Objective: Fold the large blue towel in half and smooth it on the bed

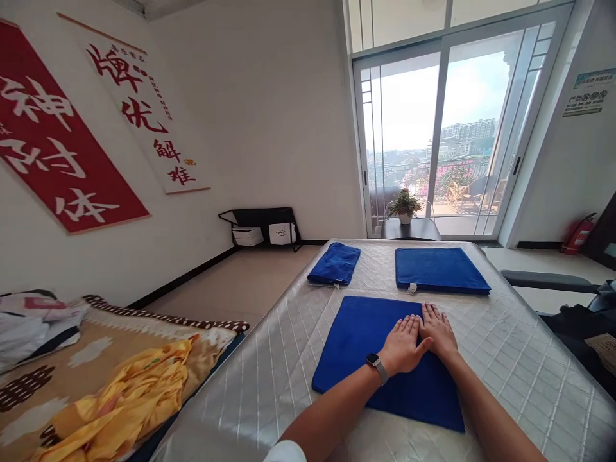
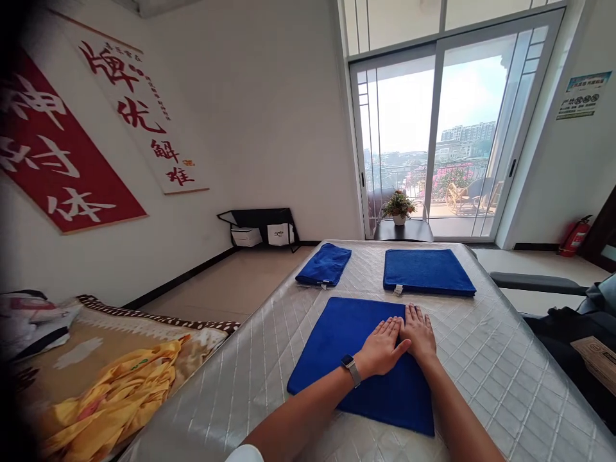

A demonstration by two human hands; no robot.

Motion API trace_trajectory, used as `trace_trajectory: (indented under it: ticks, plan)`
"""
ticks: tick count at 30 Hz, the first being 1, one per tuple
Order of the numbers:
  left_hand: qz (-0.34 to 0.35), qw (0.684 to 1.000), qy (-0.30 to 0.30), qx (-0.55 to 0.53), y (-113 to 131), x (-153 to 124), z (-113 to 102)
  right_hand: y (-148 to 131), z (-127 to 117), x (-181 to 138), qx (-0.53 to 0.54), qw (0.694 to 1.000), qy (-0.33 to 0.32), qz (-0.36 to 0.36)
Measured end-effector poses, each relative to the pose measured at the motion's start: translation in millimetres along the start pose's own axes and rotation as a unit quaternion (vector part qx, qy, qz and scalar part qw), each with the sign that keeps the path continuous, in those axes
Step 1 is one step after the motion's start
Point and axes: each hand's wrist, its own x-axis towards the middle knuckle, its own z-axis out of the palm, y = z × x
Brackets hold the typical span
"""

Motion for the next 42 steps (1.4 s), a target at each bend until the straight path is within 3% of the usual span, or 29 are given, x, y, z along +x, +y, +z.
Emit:
trace_trajectory:
  ticks: [3,12,17,25,32,37,42]
  plan:
    - [-0.044,0.999,-0.013,0.007,-13.3,-13.0,-8.2,-1.9,-2.5,0.4,0.008,1.0,-0.004,0.007]
    - [-0.192,0.979,0.003,0.065,-112.9,-86.2,-41.3,-2.1,-3.3,3.2,0.038,0.999,-0.018,0.023]
    - [-0.206,0.976,0.02,0.069,-144.9,-117.2,-44.0,-3.0,-6.7,1.9,0.044,0.998,-0.026,0.029]
    - [-0.202,0.977,0.042,0.051,-148.2,-119.3,-41.9,-7.7,-14.9,-3.9,0.027,0.999,-0.024,0.028]
    - [-0.196,0.977,0.049,0.063,-146.8,-121.3,-44.2,-18.8,-31.4,-17.2,-0.007,0.998,0.067,0.009]
    - [-0.203,0.976,0.044,0.061,-147.5,-120.8,-43.1,-19.9,-35.2,-51.2,0.004,0.999,0.009,0.032]
    - [-0.199,0.977,0.054,0.059,-149.7,-120.8,-40.7,-20.8,-23.8,-107.8,0.036,0.998,-0.043,-0.002]
